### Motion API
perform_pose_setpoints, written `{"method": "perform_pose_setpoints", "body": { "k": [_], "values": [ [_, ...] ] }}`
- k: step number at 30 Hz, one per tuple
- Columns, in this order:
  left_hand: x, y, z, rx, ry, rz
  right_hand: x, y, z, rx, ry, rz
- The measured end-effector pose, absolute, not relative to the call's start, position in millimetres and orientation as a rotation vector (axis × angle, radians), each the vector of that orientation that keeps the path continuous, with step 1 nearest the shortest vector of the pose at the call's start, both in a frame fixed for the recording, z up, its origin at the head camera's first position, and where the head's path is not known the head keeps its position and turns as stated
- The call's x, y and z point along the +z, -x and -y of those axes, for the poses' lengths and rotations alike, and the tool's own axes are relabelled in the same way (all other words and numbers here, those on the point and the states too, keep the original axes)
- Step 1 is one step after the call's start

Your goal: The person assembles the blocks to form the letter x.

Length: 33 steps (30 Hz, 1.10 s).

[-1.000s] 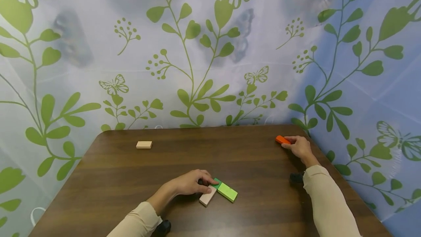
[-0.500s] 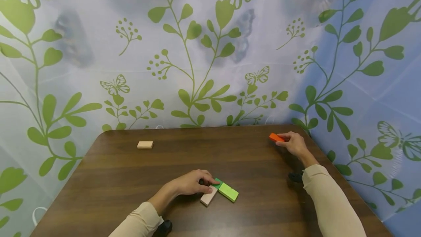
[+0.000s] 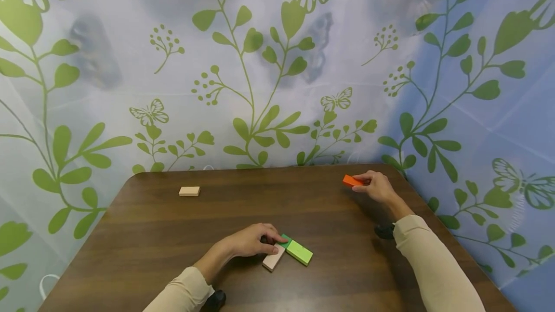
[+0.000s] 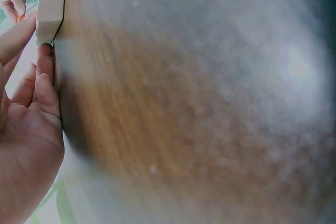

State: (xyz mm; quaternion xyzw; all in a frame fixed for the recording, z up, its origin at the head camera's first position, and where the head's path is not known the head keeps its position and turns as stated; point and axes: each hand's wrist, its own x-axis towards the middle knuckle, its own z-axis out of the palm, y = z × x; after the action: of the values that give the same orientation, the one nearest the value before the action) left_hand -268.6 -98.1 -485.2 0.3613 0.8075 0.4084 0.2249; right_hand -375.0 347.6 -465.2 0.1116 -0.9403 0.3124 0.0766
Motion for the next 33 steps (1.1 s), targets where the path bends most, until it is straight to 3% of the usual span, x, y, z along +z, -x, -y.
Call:
{"method": "perform_pose_setpoints", "body": {
  "k": [33],
  "values": [
    [-487, 271, 99, 1.112, -1.009, -2.236, -470, 374, -288, 1.117, -0.768, 2.768]
  ]
}}
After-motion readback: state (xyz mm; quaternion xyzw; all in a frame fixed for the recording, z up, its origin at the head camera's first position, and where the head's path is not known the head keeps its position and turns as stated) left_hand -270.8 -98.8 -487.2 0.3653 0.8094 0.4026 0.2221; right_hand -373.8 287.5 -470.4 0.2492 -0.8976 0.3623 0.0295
